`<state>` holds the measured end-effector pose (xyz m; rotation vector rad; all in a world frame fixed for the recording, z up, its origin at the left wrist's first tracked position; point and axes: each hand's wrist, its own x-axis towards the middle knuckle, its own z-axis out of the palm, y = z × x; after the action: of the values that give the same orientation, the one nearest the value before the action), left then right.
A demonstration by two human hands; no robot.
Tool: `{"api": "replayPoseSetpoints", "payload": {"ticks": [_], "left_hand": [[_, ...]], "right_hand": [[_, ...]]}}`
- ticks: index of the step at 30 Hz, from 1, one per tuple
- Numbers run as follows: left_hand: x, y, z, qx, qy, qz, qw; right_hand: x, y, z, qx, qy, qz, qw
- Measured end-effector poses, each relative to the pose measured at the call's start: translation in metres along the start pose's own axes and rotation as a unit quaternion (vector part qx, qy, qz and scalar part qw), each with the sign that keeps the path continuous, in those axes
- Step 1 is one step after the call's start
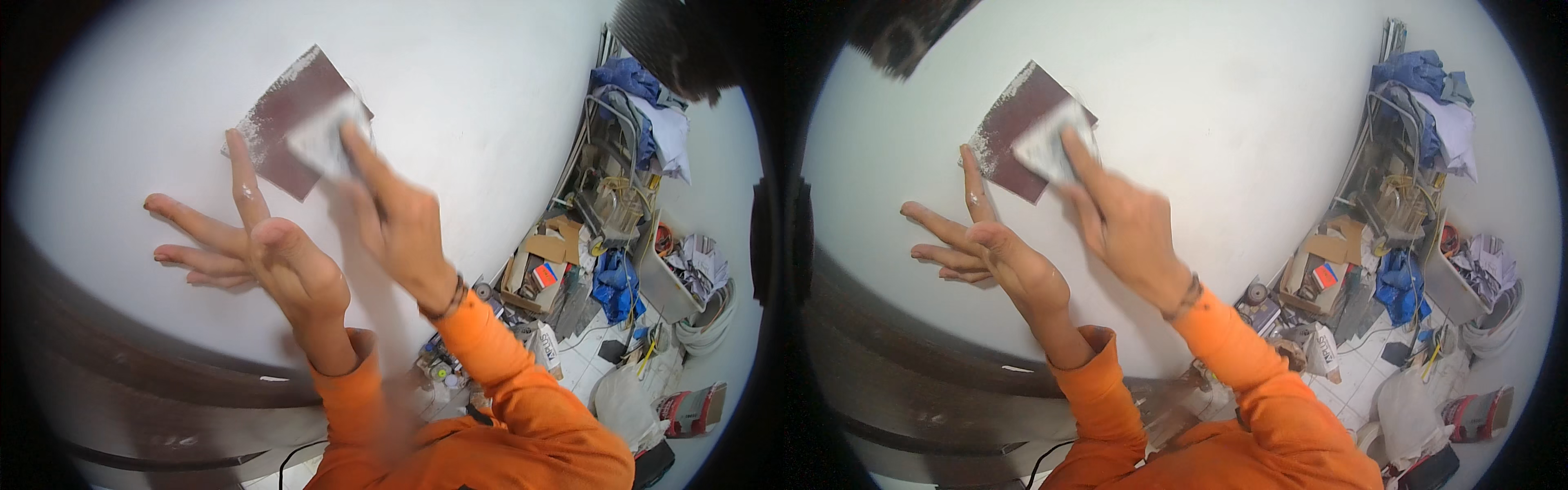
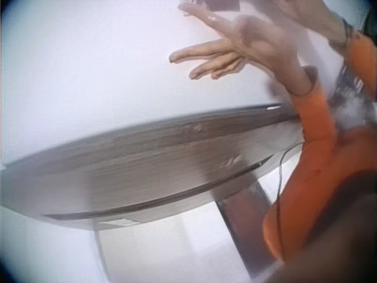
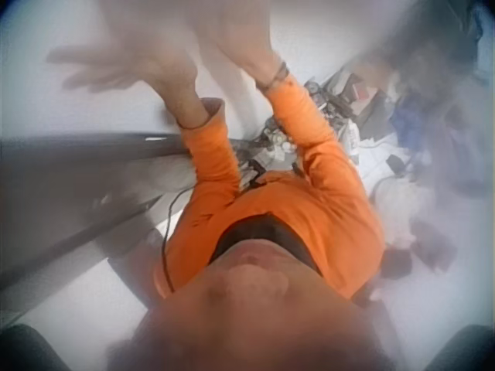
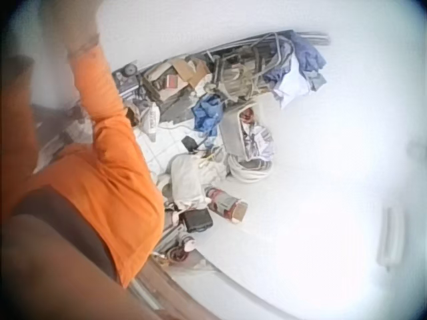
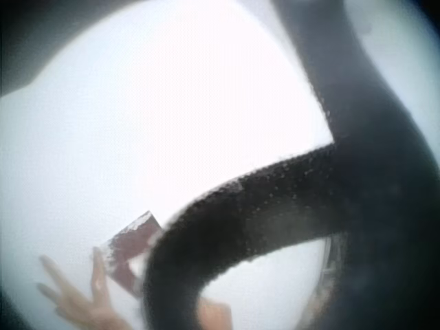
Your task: The person retrieves a small bag of material, then picks up a putty knife and a container of white paste. They apply the paste onto a rectangular board and spread it evenly across the surface.
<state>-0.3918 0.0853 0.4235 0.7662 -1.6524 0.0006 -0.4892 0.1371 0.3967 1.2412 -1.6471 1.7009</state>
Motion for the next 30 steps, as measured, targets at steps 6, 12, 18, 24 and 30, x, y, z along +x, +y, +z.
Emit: {"api": "replayPoseSetpoints", "payload": {"ticks": [6,12,18,24,30], "left_hand": [[0.000,0.005,-0.004,0.007,-0.007,-0.005,1.000],[-0.001,0.009,-0.003,-0.023,-0.019,-0.033,0.999],[0.001,0.004,-0.005,-0.018,-0.022,-0.035,0.999],[0.004,0.006,0.002,-0.018,-0.018,-0.018,1.000],[0.001,0.007,-0.005,-0.022,-0.025,0.000,0.999]], "right_hand": [[-0.019,0.008,0.002,0.012,0.001,-0.054,0.998],[-0.027,0.005,0.008,0.038,0.013,-0.037,0.999],[0.016,-0.016,0.005,0.031,0.006,0.016,0.999],[-0.006,0.003,-0.001,0.007,0.013,-0.041,0.999],[-0.019,0.009,0.007,0.013,0.010,-0.061,0.998]]}}
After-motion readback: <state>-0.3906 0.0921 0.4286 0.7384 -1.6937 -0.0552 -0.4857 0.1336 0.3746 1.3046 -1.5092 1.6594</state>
